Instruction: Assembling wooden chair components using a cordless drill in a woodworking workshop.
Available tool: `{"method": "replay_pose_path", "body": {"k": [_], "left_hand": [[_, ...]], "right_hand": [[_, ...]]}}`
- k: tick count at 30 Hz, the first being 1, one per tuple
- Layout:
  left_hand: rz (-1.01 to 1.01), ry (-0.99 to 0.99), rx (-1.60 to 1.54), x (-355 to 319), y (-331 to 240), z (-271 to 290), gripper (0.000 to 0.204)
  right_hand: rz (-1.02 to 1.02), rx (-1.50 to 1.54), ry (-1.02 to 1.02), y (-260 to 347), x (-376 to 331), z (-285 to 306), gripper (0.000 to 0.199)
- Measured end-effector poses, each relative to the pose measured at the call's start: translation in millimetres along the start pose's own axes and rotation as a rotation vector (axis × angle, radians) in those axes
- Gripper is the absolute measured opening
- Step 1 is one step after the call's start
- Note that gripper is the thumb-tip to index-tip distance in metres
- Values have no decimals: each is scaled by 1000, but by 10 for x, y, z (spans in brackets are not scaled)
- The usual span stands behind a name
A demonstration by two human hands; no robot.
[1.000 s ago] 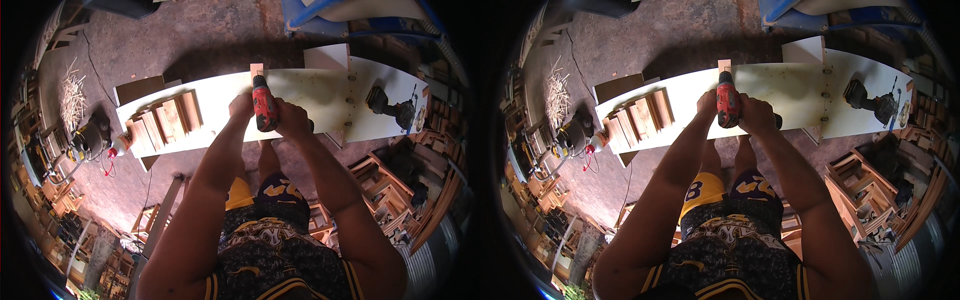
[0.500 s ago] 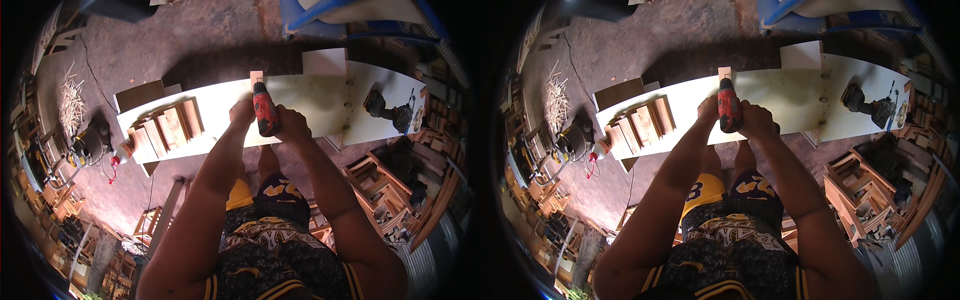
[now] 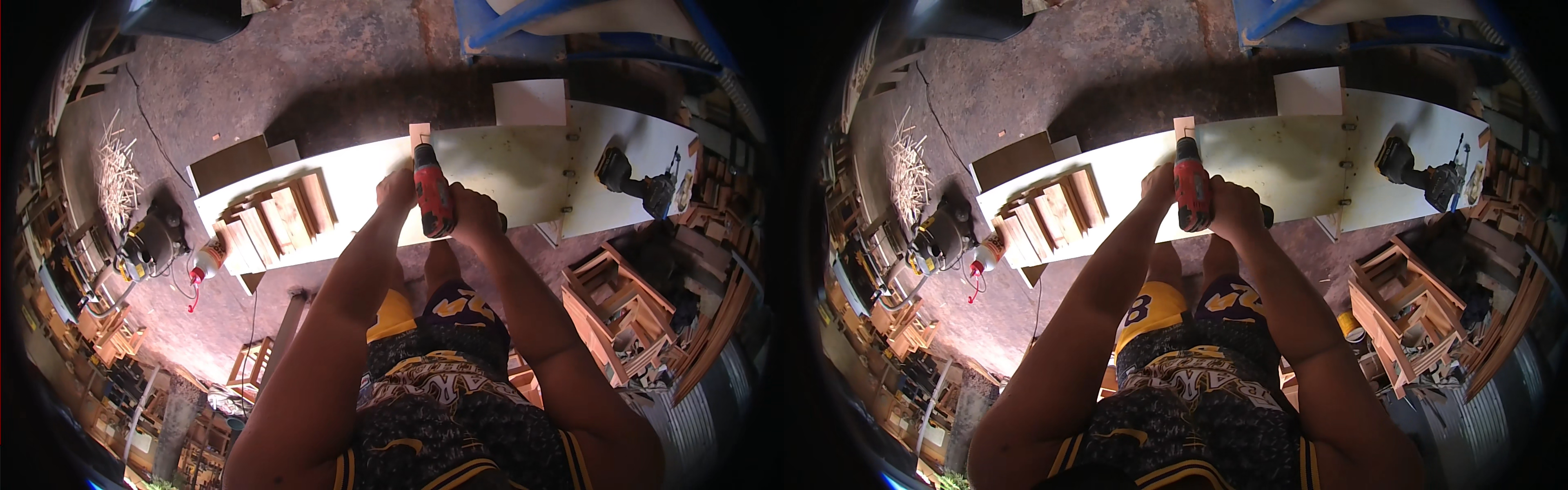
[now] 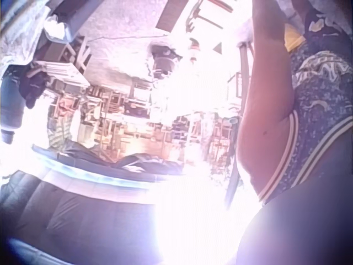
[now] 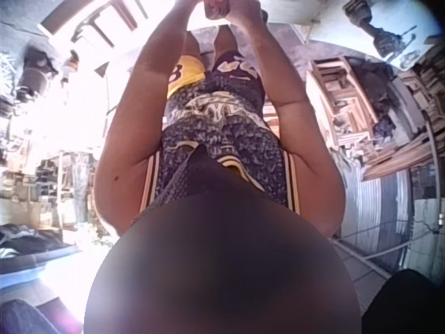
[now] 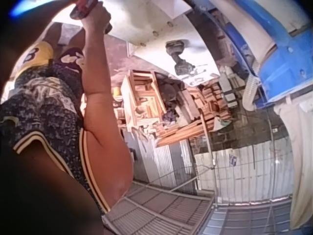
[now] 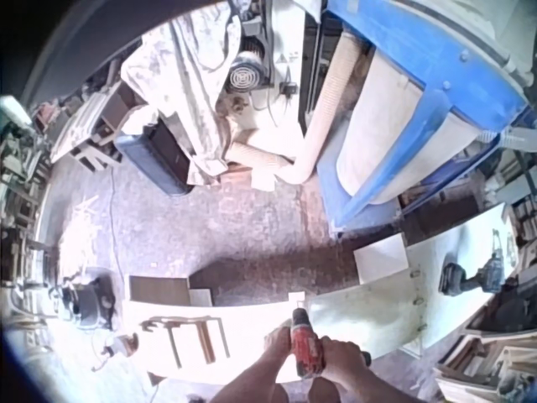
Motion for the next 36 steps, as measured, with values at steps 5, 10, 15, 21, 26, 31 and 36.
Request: {"method": "replay_pose_path", "body": {"k": [5,10,15,21,26,31,36], "left_hand": [[-1,5,35,36,64,-39,26],[-8,8,26,-18,-7,-39,21],[405,18,-686,95,395,-214,20],[-11,12,-42,10,4,-34,23],[52,43,-93,102,99,-83,26],[7,37,-87,28,-2,-55,27],[3,39,-94,44,41,-32,30]], "right_hand": [[44,-46,-36,-14,30,-90,32],[27,-39,-44,-77,62,-126,31],[39,-44,-50,-23,133,-75,30],[48,-61,-18,-44,129,-88,28],[41,-50,-43,-48,163,-91,33],[28,-62,-28,-67,165,-92,29],[38,-61,-37,3,163,-26,26]]}}
Point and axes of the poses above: each hand's wrist, its own x-axis towards the middle knuckle, its own z-axis out of the back of the hand, y = z × x, the point moved 9 cm from there along x, towards the middle knuckle, and after that the axes turned 5 degrees about -x, right-handed, at the moved point
